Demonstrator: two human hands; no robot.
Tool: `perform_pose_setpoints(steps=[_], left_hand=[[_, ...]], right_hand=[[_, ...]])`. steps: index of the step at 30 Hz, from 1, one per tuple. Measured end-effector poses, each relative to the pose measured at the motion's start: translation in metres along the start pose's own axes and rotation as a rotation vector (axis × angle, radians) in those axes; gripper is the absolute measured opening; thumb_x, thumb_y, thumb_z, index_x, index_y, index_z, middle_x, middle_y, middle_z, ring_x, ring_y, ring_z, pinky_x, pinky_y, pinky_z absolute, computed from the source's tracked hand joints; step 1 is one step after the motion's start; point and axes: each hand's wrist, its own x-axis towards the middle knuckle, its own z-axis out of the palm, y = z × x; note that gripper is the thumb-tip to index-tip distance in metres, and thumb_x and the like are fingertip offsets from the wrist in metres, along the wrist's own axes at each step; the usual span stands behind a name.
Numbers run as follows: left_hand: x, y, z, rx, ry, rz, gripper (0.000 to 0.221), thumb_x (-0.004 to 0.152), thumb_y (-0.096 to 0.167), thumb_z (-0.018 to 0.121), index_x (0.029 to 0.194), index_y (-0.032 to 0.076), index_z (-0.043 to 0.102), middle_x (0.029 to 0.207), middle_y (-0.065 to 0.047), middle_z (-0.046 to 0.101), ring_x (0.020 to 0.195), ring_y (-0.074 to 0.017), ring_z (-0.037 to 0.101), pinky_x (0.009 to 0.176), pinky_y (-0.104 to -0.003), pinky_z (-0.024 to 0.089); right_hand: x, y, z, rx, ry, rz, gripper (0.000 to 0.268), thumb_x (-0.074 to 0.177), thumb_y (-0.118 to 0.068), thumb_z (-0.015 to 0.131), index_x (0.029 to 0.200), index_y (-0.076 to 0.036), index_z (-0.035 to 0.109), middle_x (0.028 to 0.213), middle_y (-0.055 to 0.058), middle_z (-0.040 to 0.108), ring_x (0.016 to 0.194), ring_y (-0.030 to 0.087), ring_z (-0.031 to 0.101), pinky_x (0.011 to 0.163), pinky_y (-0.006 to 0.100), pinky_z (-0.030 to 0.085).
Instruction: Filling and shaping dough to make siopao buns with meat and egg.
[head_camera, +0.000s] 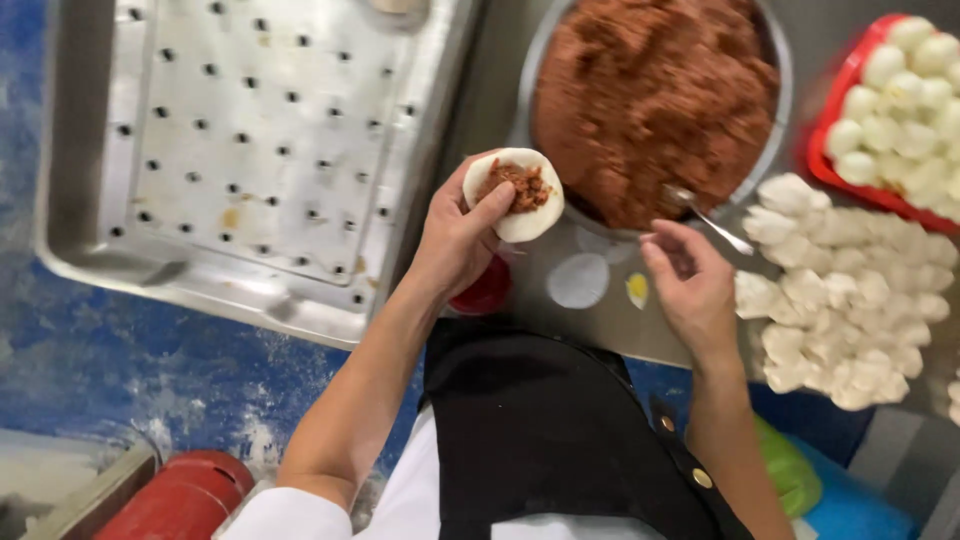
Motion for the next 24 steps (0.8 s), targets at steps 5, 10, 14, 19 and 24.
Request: perform_pose_setpoints(steps=[5, 10, 14, 19, 24], left_hand=[[0.008, -0.068, 0.036, 0.506, 0.129, 0.184, 0.037, 0.1, 0.01, 0.071, 0.134, 0.002, 0.061, 0.116, -0.008, 0.072, 0.102, -0.0147, 0.07, 0.084, -0.029, 0.059], [0.009, -0.119, 0.057, 0.603, 0.13, 0.311, 0.034, 0.099, 0.007, 0.073, 0.132, 0.001, 0.063, 0.118, -0.007, 0.073, 0.107, -0.014, 0.07, 0.095, -0.03, 0.06], [0.014, -0.156, 0.065, 0.601, 0.178, 0.341, 0.031, 0.099, 0.007, 0.073, 0.128, 0.0, 0.065, 0.116, -0.008, 0.074, 0.104, -0.0158, 0.072, 0.095, -0.032, 0.062], [0.003, -0.195, 0.072, 0.606, 0.291, 0.37, 0.031, 0.098, 0.005, 0.073, 0.128, -0.001, 0.064, 0.117, -0.008, 0.073, 0.104, -0.0158, 0.072, 0.093, -0.03, 0.061], [-0.02, -0.227, 0.062, 0.635, 0.353, 0.45, 0.032, 0.098, 0.009, 0.073, 0.127, -0.002, 0.064, 0.115, -0.009, 0.073, 0.102, -0.0163, 0.072, 0.093, -0.032, 0.061]], right_hand=[[-0.026, 0.016, -0.049, 0.184, -0.023, 0.02, 0.031, 0.1, -0.011, 0.069, 0.129, 0.001, 0.066, 0.11, 0.007, 0.074, 0.099, 0.01, 0.069, 0.089, 0.024, 0.056], [-0.033, 0.051, -0.116, 0.094, 0.02, -0.072, 0.03, 0.102, -0.009, 0.069, 0.13, 0.0, 0.066, 0.111, 0.007, 0.074, 0.1, 0.01, 0.07, 0.09, 0.025, 0.057], [-0.045, 0.094, -0.15, 0.032, 0.096, 0.055, 0.02, 0.104, -0.01, 0.07, 0.122, -0.001, 0.074, 0.1, 0.008, 0.075, 0.085, 0.012, 0.065, 0.076, 0.027, 0.053], [-0.042, 0.17, -0.093, -0.096, -0.309, -0.003, 0.035, 0.093, -0.025, 0.071, 0.118, 0.0, 0.071, 0.099, 0.014, 0.076, 0.087, 0.022, 0.073, 0.078, 0.034, 0.057], [-0.023, 0.215, -0.028, -0.374, -0.326, -0.223, 0.048, 0.091, -0.032, 0.079, 0.122, 0.002, 0.065, 0.107, 0.024, 0.067, 0.098, 0.04, 0.065, 0.084, 0.049, 0.053]])
